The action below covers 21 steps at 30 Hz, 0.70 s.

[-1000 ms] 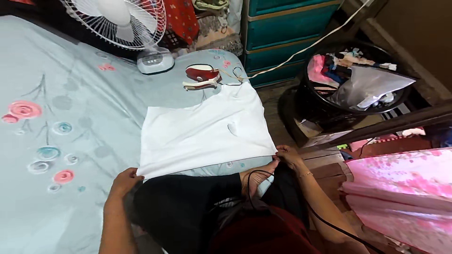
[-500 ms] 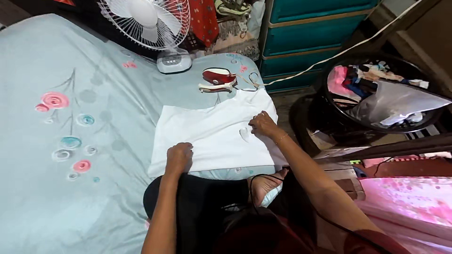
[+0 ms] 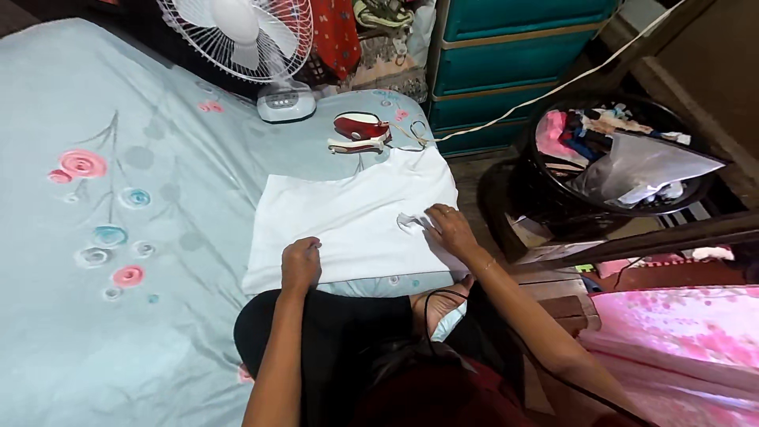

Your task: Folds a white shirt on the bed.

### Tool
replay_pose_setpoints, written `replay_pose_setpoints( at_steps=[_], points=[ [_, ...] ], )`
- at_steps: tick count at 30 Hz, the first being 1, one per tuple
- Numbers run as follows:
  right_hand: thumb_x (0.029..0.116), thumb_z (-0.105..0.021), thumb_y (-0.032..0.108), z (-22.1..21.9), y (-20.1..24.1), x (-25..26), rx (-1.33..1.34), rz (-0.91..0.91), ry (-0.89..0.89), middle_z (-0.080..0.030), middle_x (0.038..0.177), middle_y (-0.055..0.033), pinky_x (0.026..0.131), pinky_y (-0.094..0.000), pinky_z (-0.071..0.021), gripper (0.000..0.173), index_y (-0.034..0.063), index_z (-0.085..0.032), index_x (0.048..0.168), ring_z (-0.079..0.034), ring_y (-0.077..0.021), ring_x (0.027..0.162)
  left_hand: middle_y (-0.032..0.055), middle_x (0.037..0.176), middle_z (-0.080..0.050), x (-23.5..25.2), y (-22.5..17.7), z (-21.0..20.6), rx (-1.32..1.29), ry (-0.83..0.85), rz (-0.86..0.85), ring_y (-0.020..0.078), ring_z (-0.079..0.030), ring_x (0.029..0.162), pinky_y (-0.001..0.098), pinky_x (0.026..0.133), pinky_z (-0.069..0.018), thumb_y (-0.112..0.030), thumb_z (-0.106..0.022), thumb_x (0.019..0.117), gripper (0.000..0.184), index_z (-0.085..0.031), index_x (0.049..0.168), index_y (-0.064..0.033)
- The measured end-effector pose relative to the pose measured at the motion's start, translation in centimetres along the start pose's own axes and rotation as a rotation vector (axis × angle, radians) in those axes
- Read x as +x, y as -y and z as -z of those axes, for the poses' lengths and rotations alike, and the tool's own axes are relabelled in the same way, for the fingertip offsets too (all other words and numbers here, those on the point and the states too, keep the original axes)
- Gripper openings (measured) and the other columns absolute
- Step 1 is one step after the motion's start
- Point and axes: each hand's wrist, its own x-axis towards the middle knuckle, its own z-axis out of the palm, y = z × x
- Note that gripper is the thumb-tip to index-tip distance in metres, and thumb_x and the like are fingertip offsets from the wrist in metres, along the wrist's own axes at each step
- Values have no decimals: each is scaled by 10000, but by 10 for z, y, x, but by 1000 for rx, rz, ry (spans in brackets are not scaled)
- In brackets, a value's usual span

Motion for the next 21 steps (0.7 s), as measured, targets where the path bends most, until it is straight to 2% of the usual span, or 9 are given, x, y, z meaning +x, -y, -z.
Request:
replay_pose_setpoints(
  at_steps=[2, 4, 6, 9, 12, 16, 21],
  points=[
    [986, -662, 250, 3, -2, 14, -46, -81, 120, -581, 1415, -266, 1060, -653, -385, 488, 10, -597, 1405, -523, -452, 1342, 301, 1154, -703, 6, -14, -7, -22, 20, -17, 455, -660, 1152, 580, 1069, -460, -4, -541, 1016, 243, -699, 1156, 117],
    [992, -633, 273, 4, 1, 23, -114, -156, 236, -609, 1379, -251, 1076, -653, -353, 470, 31, -609, 1394, -529, -436, 1332, 289, 1221, -687, 17, -40, -18, -41, 130, -54, 430, -641, 1203, 550, 1099, -450, -43, -547, 1028, 270, -683, 1207, 107],
    [997, -608, 260, 2, 1, 25, -156, -171, 257, -634, 1335, -248, 1076, -667, -341, 430, 23, -631, 1354, -548, -436, 1308, 267, 1317, -652, 35, -72, -37, -41, 279, -125, 404, -607, 1275, 520, 1136, -433, -106, -573, 1037, 318, -657, 1286, 73],
    [992, -575, 212, -13, -5, 19, -173, -133, 188, -651, 1305, -253, 1080, -697, -331, 384, 8, -654, 1307, -576, -450, 1272, 227, 1474, -552, 66, -113, -73, -23, 508, -229, 371, -499, 1407, 520, 1195, -364, -138, -633, 1016, 460, -549, 1441, 18],
    [964, -577, 180, -28, -10, 12, -165, -97, 36, -670, 1279, -252, 1073, -739, -323, 393, 14, -666, 1309, -598, -473, 1243, 206, 1505, -527, 88, -130, -106, 18, 656, -245, 377, -484, 1416, 562, 1178, -368, -85, -644, 992, 533, -495, 1500, -25],
    [939, -598, 160, -49, -18, 9, -205, -17, -174, -707, 1205, -250, 1023, -761, -370, 372, 4, -698, 1262, -656, -492, 1141, 224, 1394, -613, 97, -135, -111, 118, 745, -193, 383, -542, 1356, 560, 1154, -387, -35, -568, 1013, 388, -594, 1399, -17],
    [966, -594, 11, -37, -21, 15, -178, -13, -125, -723, 1128, -260, 1039, -749, -366, 238, -26, -720, 1165, -677, -485, 1092, 251, 1261, -671, 95, -132, -106, 118, 667, -177, 398, -607, 1256, 559, 1115, -416, -81, -540, 1051, 279, -666, 1275, 26]
  ],
)
